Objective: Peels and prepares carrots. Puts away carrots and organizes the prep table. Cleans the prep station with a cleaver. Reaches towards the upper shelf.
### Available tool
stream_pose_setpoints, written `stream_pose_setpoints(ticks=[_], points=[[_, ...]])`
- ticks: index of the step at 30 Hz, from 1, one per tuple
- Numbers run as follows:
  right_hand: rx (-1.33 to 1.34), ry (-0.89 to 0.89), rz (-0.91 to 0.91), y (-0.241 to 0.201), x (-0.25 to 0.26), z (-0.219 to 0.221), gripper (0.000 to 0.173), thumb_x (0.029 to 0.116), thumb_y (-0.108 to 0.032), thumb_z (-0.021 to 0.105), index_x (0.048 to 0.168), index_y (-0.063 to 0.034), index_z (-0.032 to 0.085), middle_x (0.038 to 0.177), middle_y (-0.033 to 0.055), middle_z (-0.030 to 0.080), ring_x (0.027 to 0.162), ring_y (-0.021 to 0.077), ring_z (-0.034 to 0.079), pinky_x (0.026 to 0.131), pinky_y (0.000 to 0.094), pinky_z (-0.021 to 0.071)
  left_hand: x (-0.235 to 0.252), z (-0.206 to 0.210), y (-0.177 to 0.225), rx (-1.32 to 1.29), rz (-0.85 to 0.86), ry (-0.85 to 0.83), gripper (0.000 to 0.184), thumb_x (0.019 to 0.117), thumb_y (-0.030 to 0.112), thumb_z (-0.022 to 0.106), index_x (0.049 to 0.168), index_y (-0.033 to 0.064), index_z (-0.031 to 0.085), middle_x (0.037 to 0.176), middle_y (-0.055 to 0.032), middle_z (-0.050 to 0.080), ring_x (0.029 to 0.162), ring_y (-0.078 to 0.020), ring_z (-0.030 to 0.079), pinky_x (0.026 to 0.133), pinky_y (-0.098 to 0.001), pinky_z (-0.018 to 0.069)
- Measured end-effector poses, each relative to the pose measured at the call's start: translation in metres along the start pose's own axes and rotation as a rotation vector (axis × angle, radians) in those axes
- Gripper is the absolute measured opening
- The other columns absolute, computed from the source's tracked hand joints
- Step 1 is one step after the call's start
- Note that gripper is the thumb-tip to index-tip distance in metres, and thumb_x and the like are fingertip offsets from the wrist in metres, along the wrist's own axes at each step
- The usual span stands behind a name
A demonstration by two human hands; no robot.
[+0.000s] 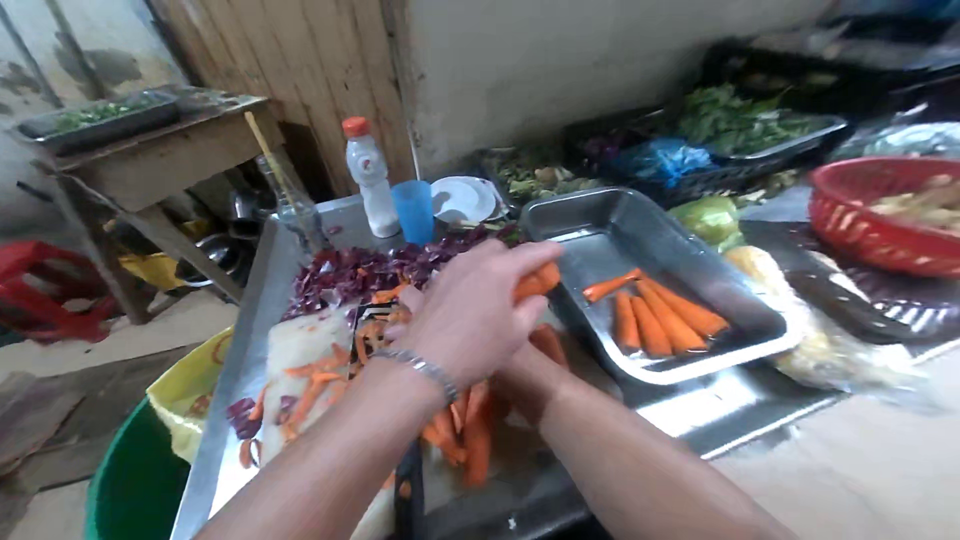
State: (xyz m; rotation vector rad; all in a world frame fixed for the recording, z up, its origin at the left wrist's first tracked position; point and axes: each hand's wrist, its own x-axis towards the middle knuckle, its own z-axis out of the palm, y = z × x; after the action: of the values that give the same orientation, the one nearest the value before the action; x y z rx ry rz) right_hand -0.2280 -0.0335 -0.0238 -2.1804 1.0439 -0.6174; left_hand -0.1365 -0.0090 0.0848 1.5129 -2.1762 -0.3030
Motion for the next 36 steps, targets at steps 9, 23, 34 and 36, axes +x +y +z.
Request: stream_pose_setpoints(ticks=[9,23,34,36], points=[[-0.281,0.022,-0.166,0.007,0.078,0.035,0.046,0.098,-0.044,0.067,0.125,-0.0072,0.067,0.103,0.0166,0.072,0.097,0.0328,0.071,0.084,0.0536,0.0568,0.053,0.043,0.016,-0.093,0.125,-0.146,0.05,0.1009,0.026,0.067,0.148,0.0141,0.055,0.14,-0.0128,0.056,0.108,-0.0194,0.067,0.09,-0.035,0.0583],[-0.18,-0.054,-0.017,-0.004,0.078,-0.04,0.052,0.1079,-0.051,0.044,0.128,-0.0068,0.062,0.106,0.0165,0.07,0.099,0.0338,0.07,0.085,0.0586,0.055,-0.097,0.021,-0.102,0.167,0.129,0.004,0.036,0.0922,-0.005,0.054,0.118,0.0113,0.074,0.123,-0.0063,0.071,0.119,-0.0225,0.066,0.101,-0.0455,0.0546],[-0.134,-0.082,-0.033,0.001,0.081,-0.054,0.05,0.1122,-0.045,0.033,0.156,-0.0223,0.043,0.098,0.0099,0.073,0.079,0.0254,0.069,0.069,0.0471,0.0556,-0.064,0.022,-0.08,0.412,0.135,-0.561,0.062,0.0838,0.017,0.079,0.14,0.0266,0.056,0.15,-0.0021,0.05,0.139,-0.027,0.048,0.11,-0.0575,0.0399],[-0.131,-0.073,-0.038,0.004,0.082,-0.055,0.05,0.1118,-0.046,0.034,0.152,-0.0191,0.046,0.098,0.0103,0.073,0.083,0.0264,0.071,0.075,0.05,0.0564,-0.066,0.024,-0.083,0.431,0.162,-0.513,0.061,0.083,0.021,0.082,0.138,0.0229,0.057,0.142,-0.0051,0.056,0.131,-0.0288,0.054,0.107,-0.0568,0.0427]])
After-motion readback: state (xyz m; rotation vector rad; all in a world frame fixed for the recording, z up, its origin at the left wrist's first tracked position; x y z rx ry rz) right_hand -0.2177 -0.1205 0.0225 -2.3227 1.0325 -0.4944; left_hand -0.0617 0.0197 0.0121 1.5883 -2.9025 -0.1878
